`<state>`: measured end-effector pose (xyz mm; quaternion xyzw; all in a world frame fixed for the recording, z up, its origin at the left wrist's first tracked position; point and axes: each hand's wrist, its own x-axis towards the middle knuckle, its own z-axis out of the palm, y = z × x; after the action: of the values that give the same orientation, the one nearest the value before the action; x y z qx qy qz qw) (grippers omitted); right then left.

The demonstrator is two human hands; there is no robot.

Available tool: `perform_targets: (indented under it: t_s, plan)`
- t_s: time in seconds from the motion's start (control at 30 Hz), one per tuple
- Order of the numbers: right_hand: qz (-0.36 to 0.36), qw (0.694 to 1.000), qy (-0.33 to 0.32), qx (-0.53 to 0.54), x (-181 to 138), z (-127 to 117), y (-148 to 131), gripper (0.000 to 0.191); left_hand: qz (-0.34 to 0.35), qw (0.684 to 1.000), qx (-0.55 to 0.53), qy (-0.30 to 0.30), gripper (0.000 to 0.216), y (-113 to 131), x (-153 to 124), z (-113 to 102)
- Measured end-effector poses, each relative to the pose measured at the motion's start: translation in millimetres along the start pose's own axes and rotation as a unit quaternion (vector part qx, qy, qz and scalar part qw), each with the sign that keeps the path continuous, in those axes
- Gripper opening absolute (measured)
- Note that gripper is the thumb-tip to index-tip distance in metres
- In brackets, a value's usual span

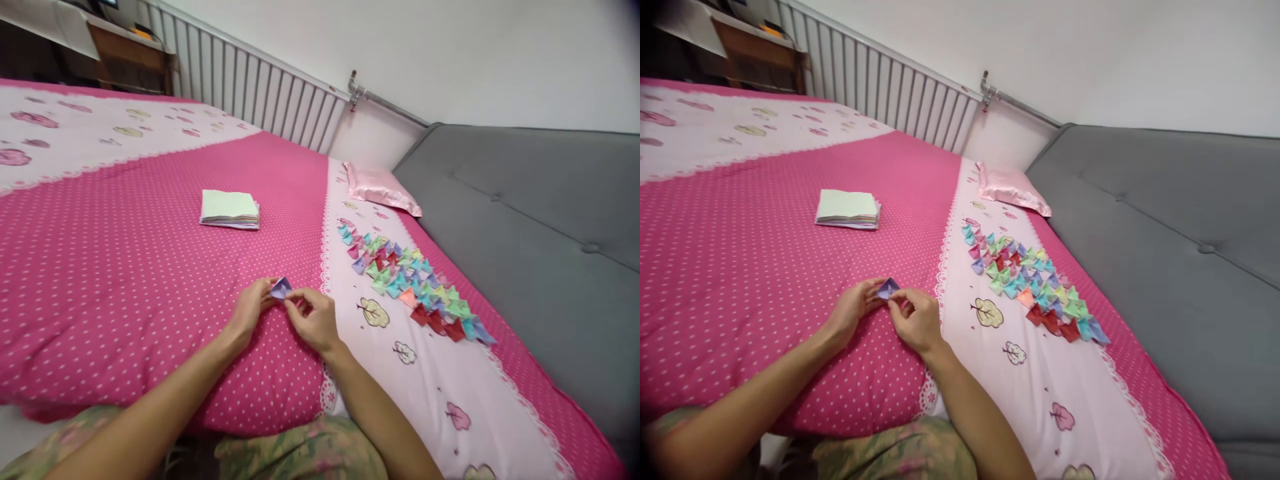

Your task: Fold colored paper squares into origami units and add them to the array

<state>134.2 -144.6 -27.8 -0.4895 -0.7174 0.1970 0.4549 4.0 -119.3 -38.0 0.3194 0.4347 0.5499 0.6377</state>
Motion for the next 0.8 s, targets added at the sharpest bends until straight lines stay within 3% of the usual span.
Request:
perform_targets:
  t_s: [0.1, 0.27, 0.33, 0.43, 0.57, 0.67, 0.8]
  plan:
    - [0.016, 0.999, 0.047, 0.003, -1, -9, 6, 0.013, 0.030, 0.999, 0.045, -0.008, 0.036, -1, 0, -2]
    - [0.127, 0.975, 0.185, -0.001, -31, -49, 28, 0.020, 0.112, 0.969, 0.218, -0.006, 0.046, 9, -6, -7]
    - [0.152, 0.967, 0.202, -0.022, -48, -72, 36, 0.021, 0.181, 0.922, 0.342, 0.009, 0.043, 14, -7, -9]
    - [0.172, 0.955, 0.220, -0.097, -67, -109, 44, 0.024, 0.269, 0.826, 0.494, 0.030, 0.040, 18, -6, -12]
    - [0.216, 0.929, 0.215, -0.212, -74, -151, 56, 0.024, 0.283, 0.722, 0.628, 0.063, 0.046, 14, 0, -15]
    - [0.230, 0.917, 0.214, -0.248, -68, -171, 68, 0.022, 0.262, 0.678, 0.683, 0.065, 0.050, 9, 3, -18]
    - [0.252, 0.899, 0.207, -0.292, -55, -184, 85, 0.020, 0.243, 0.663, 0.706, 0.062, 0.051, 7, 4, -20]
